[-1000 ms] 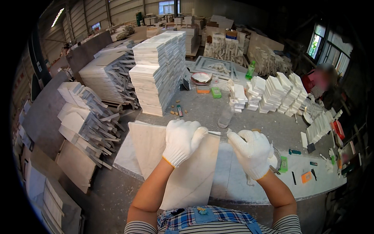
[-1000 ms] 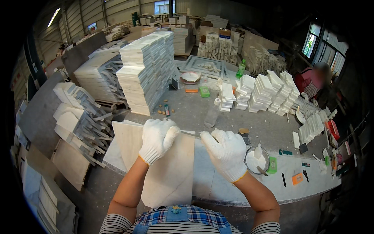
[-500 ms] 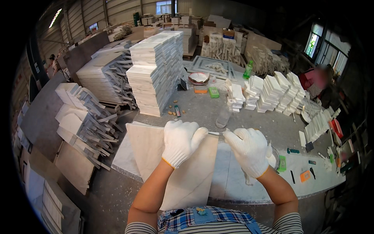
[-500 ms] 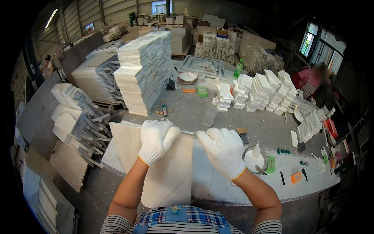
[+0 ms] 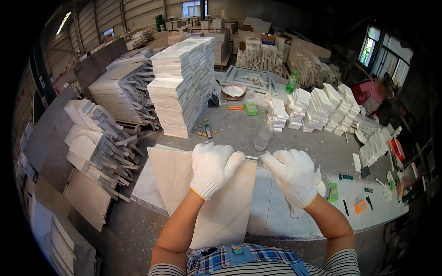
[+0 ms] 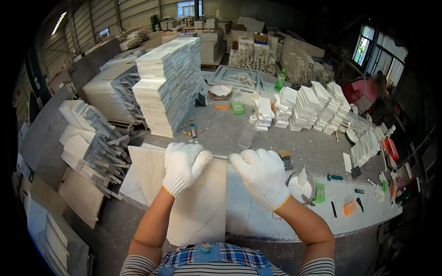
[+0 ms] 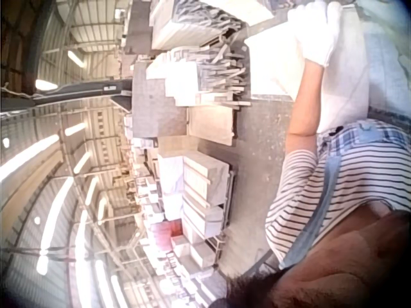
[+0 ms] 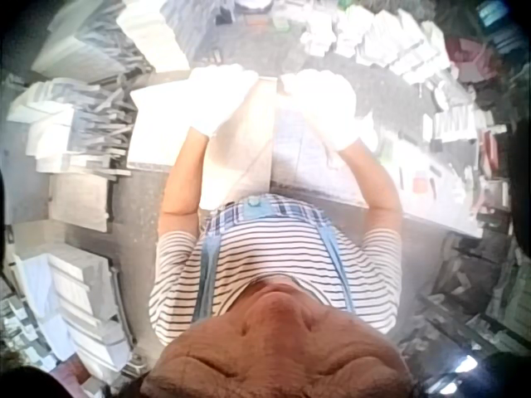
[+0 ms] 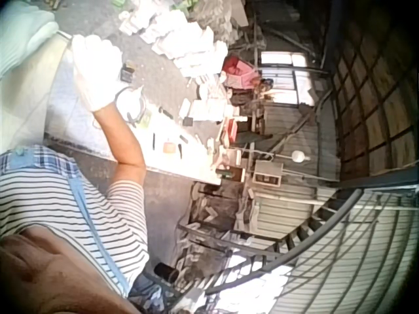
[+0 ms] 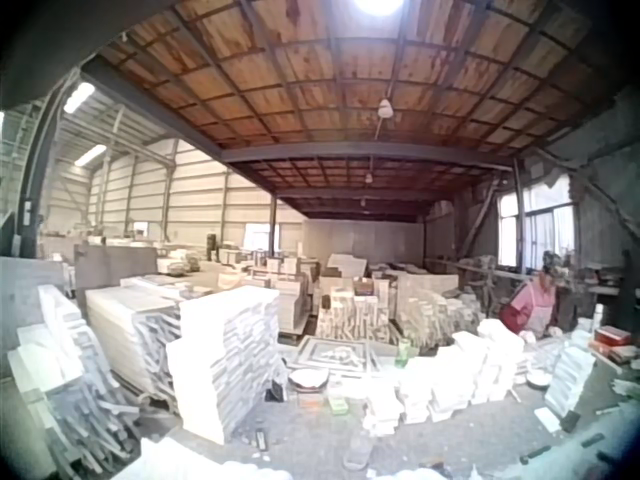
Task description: The person cleans a white marble-patterned tile with a spray bottle and cloth, then uses a metal scraper and a green sponge to smooth the surface. They flip the tile, continue scraping and wiping, and finally place the finished tile onto a stack.
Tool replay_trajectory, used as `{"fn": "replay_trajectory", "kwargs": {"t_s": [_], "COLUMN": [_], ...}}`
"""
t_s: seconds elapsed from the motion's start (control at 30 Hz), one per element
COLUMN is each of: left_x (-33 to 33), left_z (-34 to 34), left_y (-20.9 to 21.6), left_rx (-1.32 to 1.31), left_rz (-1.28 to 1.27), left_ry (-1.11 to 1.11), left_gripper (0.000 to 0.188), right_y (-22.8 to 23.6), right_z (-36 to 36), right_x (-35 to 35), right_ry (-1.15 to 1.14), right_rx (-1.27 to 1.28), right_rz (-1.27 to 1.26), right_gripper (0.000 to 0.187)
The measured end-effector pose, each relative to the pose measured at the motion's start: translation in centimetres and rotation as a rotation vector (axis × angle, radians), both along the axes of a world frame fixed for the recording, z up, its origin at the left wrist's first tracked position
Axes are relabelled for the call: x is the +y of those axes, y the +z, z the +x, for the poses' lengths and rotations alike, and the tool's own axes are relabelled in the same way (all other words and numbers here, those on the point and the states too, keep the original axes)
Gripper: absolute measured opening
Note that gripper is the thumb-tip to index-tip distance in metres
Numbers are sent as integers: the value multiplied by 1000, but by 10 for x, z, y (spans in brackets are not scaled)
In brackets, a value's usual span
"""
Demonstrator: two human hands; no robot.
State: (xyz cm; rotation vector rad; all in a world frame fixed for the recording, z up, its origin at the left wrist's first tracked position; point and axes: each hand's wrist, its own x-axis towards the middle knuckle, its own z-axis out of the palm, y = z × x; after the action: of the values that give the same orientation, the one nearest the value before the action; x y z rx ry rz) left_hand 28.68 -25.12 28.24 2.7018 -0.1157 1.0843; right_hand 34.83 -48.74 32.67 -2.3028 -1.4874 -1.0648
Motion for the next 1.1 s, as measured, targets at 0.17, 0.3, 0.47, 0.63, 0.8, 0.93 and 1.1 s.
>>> {"fn": "replay_trajectory", "kwargs": {"t_s": [0.17,0.3,0.47,0.63,0.8,0.93,1.1], "left_x": [0,0,-1,-1,-1,-2,-1], "left_z": [1,1,1,0,0,2,2], "left_y": [0,0,0,2,3,2,1], "left_rx": [4,-15,-9,15,27,47,37], "left_rz": [-3,-20,-48,-41,-31,-15,-33], "left_ry": [-5,-18,-11,-6,0,13,7], "left_gripper": [33,34,36,34,33,34,34], "right_y": [1,1,-2,0,-1,-3,-7], "right_z": [1,2,5,6,7,9,10], "right_x": [1,0,2,2,4,5,8], "right_ry": [-11,-20,-19,-9,-7,8,-1], "right_rx": [22,29,-4,-20,-38,-35,-23], "right_rz": [-9,-36,-31,-24,-39,-34,-29], "right_gripper": [20,19,18,17,15,15,16]}}
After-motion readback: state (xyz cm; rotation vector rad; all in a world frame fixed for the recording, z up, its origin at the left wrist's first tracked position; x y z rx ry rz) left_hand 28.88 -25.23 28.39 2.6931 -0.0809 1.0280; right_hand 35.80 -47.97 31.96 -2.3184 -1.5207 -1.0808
